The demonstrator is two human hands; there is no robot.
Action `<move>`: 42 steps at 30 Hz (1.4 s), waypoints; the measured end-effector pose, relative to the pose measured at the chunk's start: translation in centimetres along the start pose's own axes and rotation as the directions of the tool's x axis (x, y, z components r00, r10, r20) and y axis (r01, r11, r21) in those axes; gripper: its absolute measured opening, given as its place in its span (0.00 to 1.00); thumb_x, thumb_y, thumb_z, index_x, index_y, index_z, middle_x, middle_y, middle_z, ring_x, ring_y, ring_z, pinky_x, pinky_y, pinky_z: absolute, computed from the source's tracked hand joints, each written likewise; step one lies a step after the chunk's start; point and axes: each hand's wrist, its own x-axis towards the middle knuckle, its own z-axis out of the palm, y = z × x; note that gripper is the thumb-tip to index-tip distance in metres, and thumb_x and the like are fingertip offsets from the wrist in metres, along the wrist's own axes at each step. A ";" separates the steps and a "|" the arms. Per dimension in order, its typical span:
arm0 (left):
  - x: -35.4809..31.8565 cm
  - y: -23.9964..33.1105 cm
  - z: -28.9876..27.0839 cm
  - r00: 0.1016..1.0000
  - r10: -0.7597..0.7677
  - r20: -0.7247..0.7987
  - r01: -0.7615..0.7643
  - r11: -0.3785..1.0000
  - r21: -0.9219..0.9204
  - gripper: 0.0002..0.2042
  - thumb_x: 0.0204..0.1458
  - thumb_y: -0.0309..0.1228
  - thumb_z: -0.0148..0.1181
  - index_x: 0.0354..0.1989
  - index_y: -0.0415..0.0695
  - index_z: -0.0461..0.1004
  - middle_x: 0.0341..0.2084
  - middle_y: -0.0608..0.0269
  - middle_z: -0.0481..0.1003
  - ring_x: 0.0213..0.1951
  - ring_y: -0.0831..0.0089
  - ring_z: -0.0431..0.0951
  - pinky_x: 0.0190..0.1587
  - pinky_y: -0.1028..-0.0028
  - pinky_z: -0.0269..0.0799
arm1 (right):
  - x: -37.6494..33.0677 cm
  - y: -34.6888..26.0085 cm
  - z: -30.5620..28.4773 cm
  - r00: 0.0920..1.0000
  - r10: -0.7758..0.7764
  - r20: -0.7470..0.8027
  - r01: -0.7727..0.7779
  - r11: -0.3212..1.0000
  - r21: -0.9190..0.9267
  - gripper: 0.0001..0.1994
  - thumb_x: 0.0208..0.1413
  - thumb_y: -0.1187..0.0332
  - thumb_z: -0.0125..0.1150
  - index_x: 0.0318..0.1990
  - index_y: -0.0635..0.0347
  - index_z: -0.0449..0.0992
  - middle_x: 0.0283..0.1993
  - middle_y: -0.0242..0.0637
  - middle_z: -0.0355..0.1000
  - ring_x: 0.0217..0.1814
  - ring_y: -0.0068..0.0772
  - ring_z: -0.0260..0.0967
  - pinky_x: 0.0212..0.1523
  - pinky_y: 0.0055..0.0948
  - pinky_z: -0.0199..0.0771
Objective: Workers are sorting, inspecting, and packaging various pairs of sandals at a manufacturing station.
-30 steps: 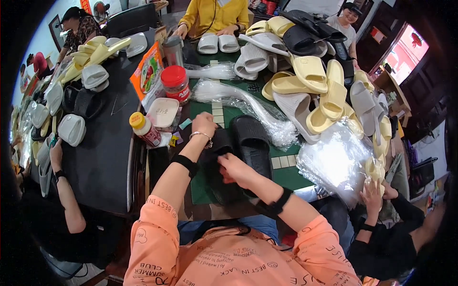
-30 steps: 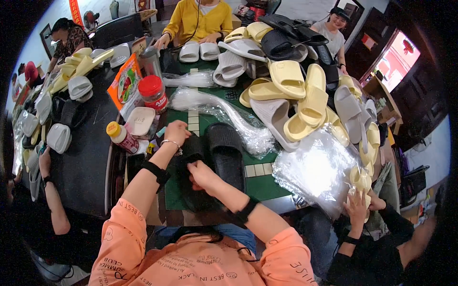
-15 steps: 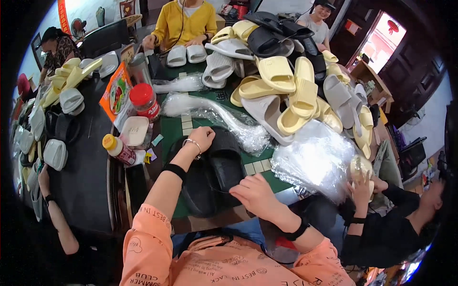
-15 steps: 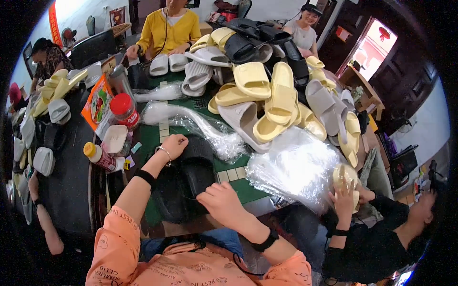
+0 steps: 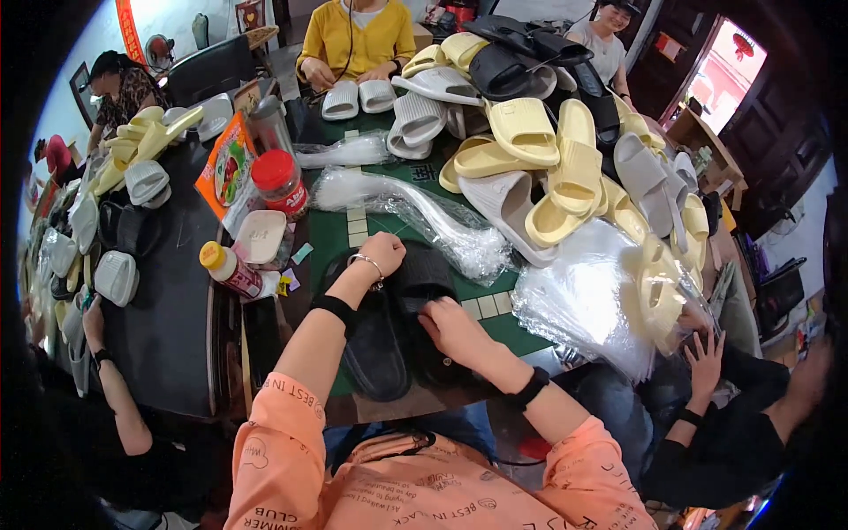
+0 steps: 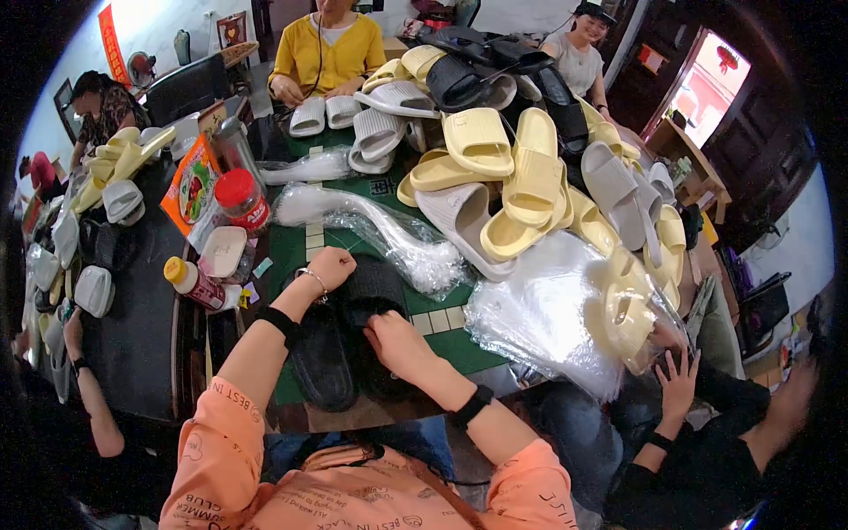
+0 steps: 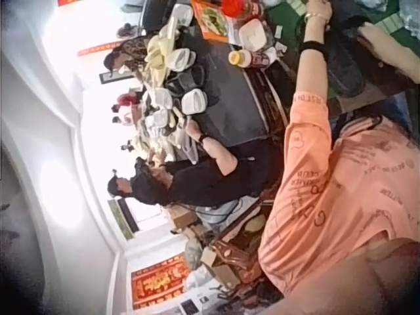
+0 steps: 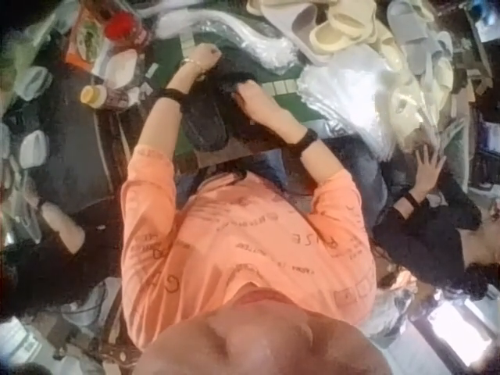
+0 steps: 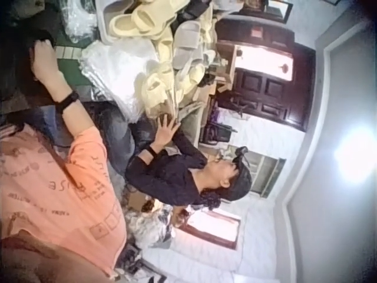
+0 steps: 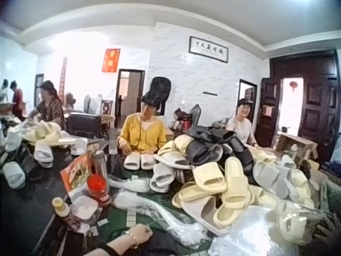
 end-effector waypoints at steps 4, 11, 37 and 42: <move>0.5 0.9 0.3 0.996 -0.090 0.013 0.091 0.995 -0.031 0.10 0.42 0.35 0.53 0.26 0.42 0.75 0.25 0.49 0.73 0.32 0.55 0.73 0.38 0.66 0.68 | 1.8 0.6 0.6 0.995 0.030 0.100 -0.011 0.983 -0.183 0.06 0.45 0.72 0.49 0.30 0.66 0.66 0.28 0.48 0.67 0.33 0.49 0.63 0.34 0.39 0.65; -0.3 2.5 0.8 0.978 -0.195 -0.074 0.149 0.902 -0.406 0.10 0.41 0.33 0.56 0.26 0.38 0.76 0.23 0.59 0.76 0.28 0.66 0.75 0.37 0.71 0.68 | 2.6 1.1 1.5 0.947 0.125 0.297 -0.002 0.924 -0.382 0.09 0.41 0.71 0.46 0.31 0.65 0.68 0.33 0.55 0.68 0.33 0.45 0.69 0.32 0.36 0.70; 0.1 -2.4 3.4 0.893 -0.376 -0.246 -0.039 0.481 -0.876 0.20 0.54 0.46 0.39 0.44 0.42 0.61 0.37 0.61 0.63 0.38 0.73 0.65 0.42 0.74 0.61 | 10.4 2.8 3.7 0.939 0.334 -0.075 -0.209 0.733 0.648 0.06 0.50 0.70 0.51 0.33 0.63 0.64 0.26 0.40 0.67 0.28 0.28 0.65 0.31 0.29 0.64; -0.7 -1.9 2.4 0.915 -0.360 -0.182 0.040 0.530 -0.847 0.18 0.55 0.42 0.39 0.38 0.38 0.66 0.35 0.60 0.65 0.38 0.73 0.64 0.42 0.78 0.60 | 10.8 4.0 4.9 0.916 0.395 -0.067 -0.222 0.641 0.735 0.07 0.50 0.69 0.51 0.28 0.64 0.66 0.23 0.35 0.65 0.26 0.25 0.63 0.29 0.24 0.64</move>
